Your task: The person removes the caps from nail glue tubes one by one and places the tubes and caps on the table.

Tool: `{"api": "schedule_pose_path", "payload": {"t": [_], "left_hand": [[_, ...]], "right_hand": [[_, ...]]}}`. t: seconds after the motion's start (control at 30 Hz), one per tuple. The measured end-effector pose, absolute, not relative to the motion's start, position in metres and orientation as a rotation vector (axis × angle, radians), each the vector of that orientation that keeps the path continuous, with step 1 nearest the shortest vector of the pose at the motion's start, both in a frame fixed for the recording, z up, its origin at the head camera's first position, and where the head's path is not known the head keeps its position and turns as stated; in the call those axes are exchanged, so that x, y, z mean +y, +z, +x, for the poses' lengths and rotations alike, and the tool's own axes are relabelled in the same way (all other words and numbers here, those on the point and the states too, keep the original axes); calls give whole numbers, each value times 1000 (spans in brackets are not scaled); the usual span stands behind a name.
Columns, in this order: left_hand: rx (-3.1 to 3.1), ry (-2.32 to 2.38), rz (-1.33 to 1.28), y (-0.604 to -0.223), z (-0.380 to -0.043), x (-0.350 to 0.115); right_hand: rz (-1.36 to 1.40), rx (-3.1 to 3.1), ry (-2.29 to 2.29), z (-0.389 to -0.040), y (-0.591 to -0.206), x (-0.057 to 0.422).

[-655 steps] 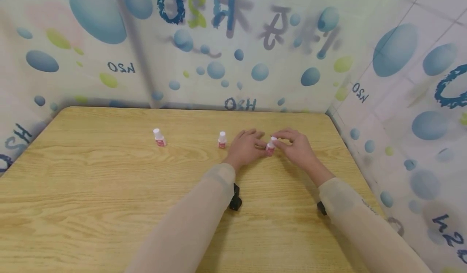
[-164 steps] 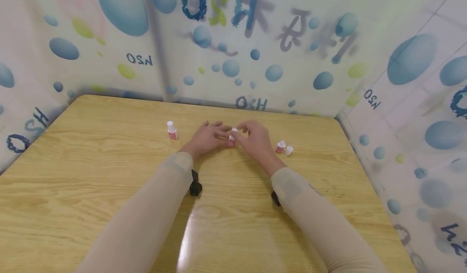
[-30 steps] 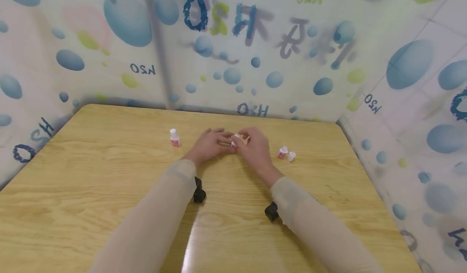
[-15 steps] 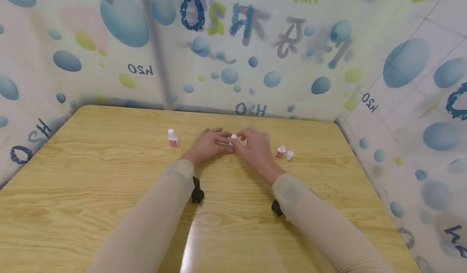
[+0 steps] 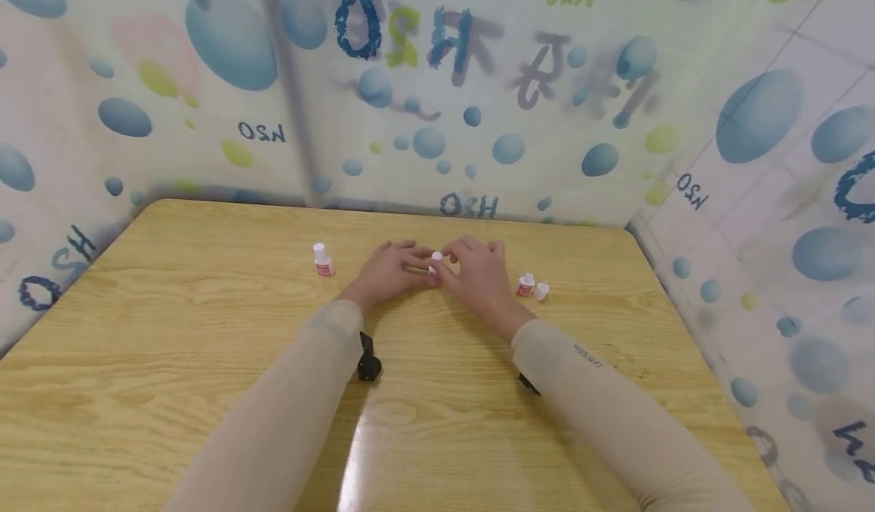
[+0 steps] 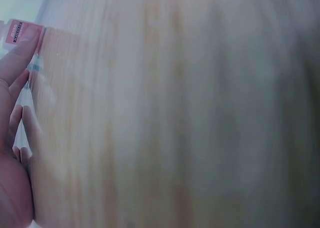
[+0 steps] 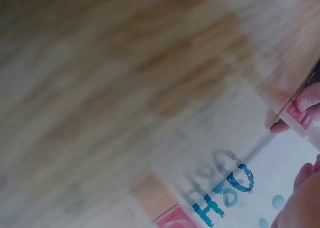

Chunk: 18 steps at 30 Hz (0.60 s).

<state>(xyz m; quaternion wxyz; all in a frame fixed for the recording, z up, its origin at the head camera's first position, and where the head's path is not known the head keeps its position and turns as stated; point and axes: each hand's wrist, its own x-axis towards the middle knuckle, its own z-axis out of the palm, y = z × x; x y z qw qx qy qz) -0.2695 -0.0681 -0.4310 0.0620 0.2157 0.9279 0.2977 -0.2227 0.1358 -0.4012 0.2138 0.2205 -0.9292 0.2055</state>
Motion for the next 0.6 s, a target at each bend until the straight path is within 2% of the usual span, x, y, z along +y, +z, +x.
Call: {"api": "schedule_pose_path", "payload": {"t": [0.6], "left_hand": [[2807,886,658,-433,-271,-69]], "right_hand": [[596,-2639,772,-226,-405,135]]}}
